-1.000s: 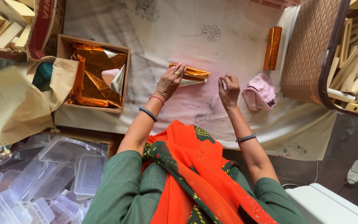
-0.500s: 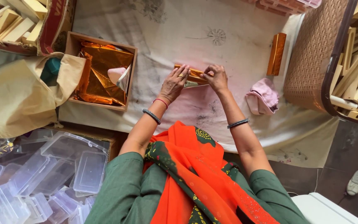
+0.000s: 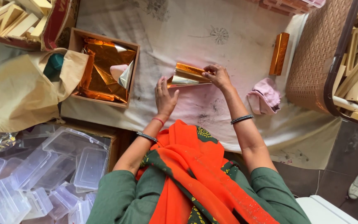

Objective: The person sits on the floor and wraps small wooden blocks in shiny orange foil. They pick up a block, place it on a sheet of foil, and fold the foil around it. They also wipe the wooden blocks with a pink cloth before wrapping them.

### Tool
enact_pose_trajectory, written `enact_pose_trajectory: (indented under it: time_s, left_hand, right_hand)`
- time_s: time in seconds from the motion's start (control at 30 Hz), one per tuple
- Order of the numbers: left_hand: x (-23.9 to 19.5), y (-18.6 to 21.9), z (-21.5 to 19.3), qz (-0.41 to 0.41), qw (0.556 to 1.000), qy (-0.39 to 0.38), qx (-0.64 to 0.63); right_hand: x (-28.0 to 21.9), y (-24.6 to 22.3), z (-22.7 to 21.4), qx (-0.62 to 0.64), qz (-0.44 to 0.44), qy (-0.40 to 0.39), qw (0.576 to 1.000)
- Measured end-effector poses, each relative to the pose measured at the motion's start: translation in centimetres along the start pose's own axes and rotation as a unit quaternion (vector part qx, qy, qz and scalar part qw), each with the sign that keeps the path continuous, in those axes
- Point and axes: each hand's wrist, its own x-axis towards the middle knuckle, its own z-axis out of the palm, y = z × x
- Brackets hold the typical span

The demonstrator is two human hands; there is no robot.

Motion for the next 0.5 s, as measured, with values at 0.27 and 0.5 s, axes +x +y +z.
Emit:
enact_pose_trajectory:
  time_s: [0.27, 0.5]
  left_hand:
    - [2.6, -0.5, 0.9, -0.045, 0.996, -0.066, 0.033]
    - [1.2, -2.6, 3.7, -0.073, 0.993, -0.076, -0.053]
  right_hand:
    - [-0.4, -0.9, -0.6, -0.009, -0.027, -0.016, 0.999]
    - [-1.1, -1.3, -0.6, -0.030, -0.034, -0.027, 0.999]
